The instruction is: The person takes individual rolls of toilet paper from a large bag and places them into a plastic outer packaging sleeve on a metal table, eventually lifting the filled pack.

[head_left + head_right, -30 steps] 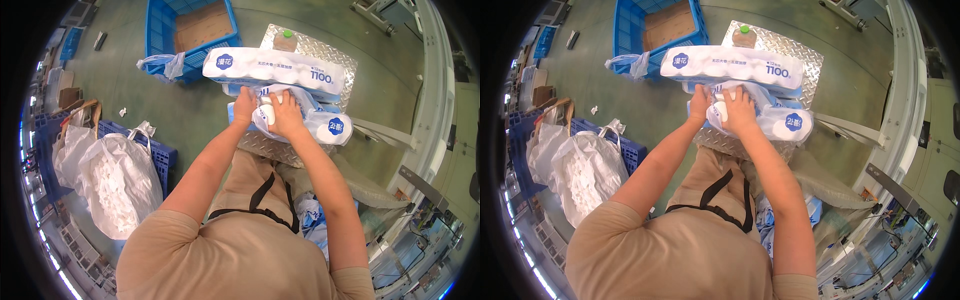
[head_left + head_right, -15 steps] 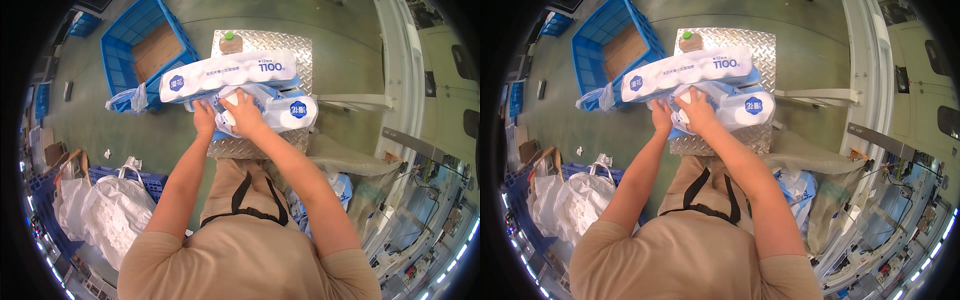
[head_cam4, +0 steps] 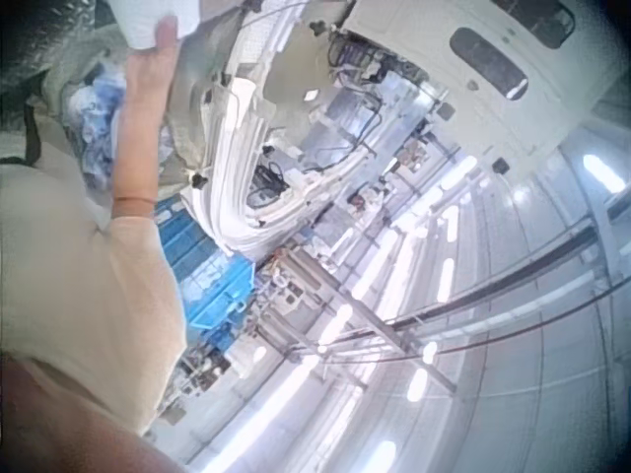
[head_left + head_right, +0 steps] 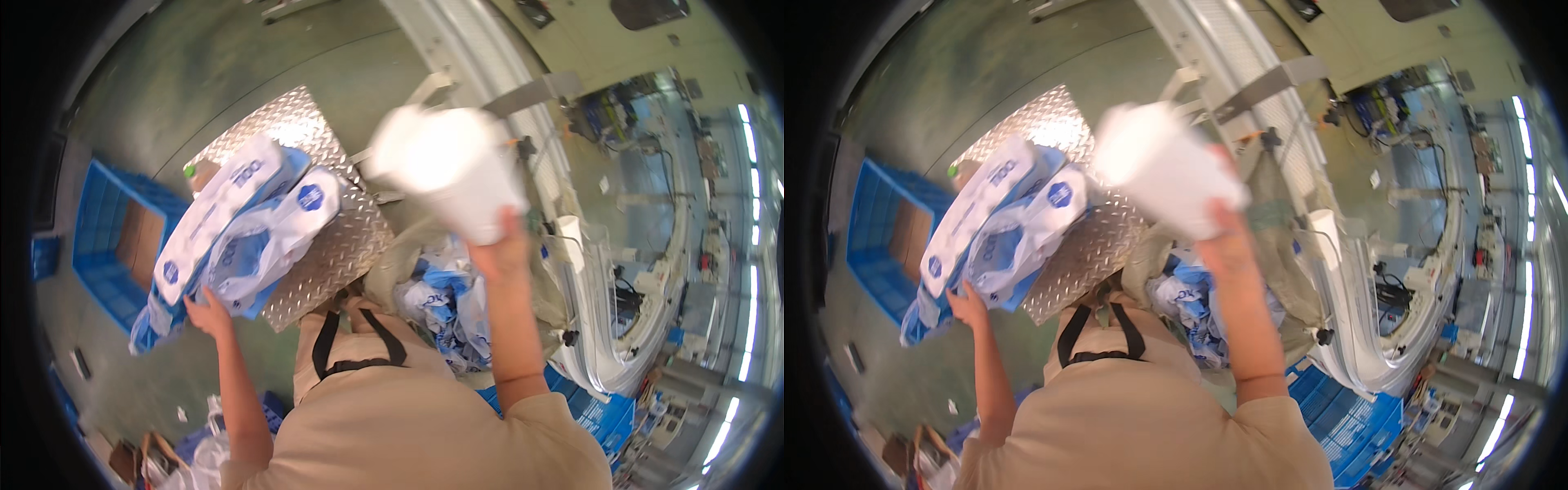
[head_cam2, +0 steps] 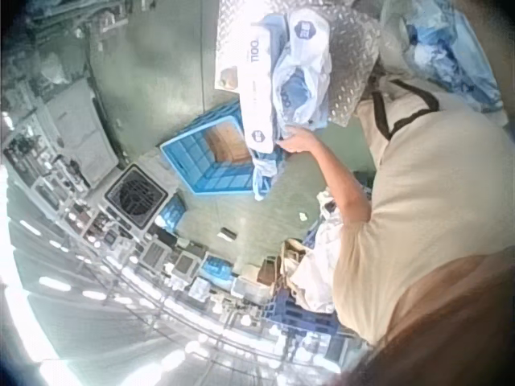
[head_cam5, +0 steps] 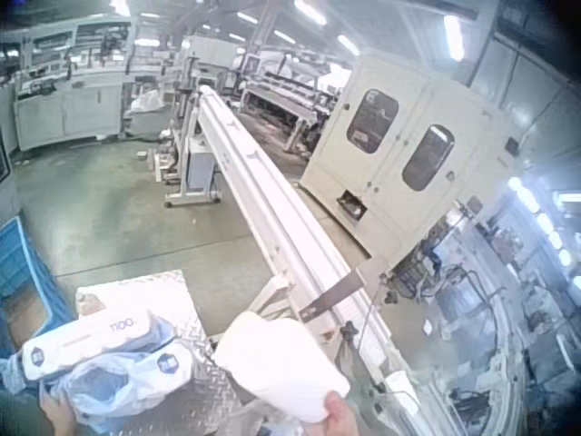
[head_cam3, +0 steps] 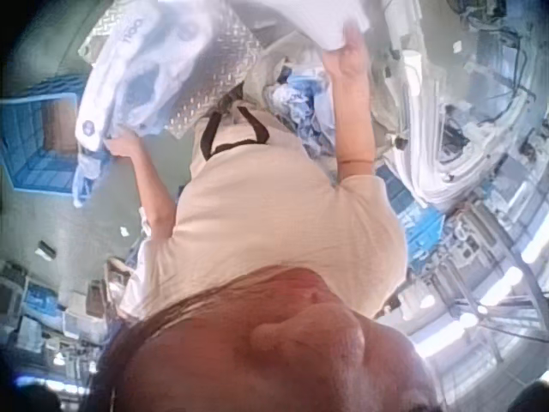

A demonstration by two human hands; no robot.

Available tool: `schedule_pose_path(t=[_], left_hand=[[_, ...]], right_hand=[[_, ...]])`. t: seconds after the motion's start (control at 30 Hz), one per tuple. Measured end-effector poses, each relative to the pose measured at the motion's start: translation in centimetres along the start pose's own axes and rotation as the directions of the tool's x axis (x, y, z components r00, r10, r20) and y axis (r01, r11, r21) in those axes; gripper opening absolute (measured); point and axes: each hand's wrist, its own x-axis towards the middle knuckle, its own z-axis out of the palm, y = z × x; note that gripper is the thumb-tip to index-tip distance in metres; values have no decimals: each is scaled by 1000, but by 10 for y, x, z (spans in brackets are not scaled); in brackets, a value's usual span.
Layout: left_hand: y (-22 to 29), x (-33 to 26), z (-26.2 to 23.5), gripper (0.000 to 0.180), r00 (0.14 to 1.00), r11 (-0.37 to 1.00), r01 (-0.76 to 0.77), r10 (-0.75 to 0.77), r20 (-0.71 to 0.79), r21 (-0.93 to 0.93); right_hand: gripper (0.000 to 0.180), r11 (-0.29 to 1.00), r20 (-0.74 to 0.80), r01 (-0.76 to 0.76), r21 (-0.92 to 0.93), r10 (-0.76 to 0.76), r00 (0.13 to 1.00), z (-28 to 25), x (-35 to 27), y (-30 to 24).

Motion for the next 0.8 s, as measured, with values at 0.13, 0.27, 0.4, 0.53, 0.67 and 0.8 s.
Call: schedule_pose_path(t=[0.13,0.27,0.4,0.53,0.67,0.8], left_hand=[[66,-13,-33,43,889,868,-398,444,109,-296],[95,-17,42,35,754,877,13,307,581,-480],[119,2,82,34,343,533,786,47,938,-314],[133,3,66,38,191,554,757,319,928,-346],[154,0,51,38,165,636,701,297,941,-323],[146,8,58,37,134,719,574,389,911,-392]], right_hand=[[61,946,-462,292,-142,-324,826,-122,-27,-129],[64,962,-650,90,-259,-242,720,-162,-2,-149],[80,986,-659,-98,-137,-17,752,-183,50,-139],[52,987,-564,-110,115,156,811,-184,82,-138],[52,986,-493,-81,146,144,858,-208,108,-133],[57,990,-465,37,-135,-96,880,-194,55,-169]])
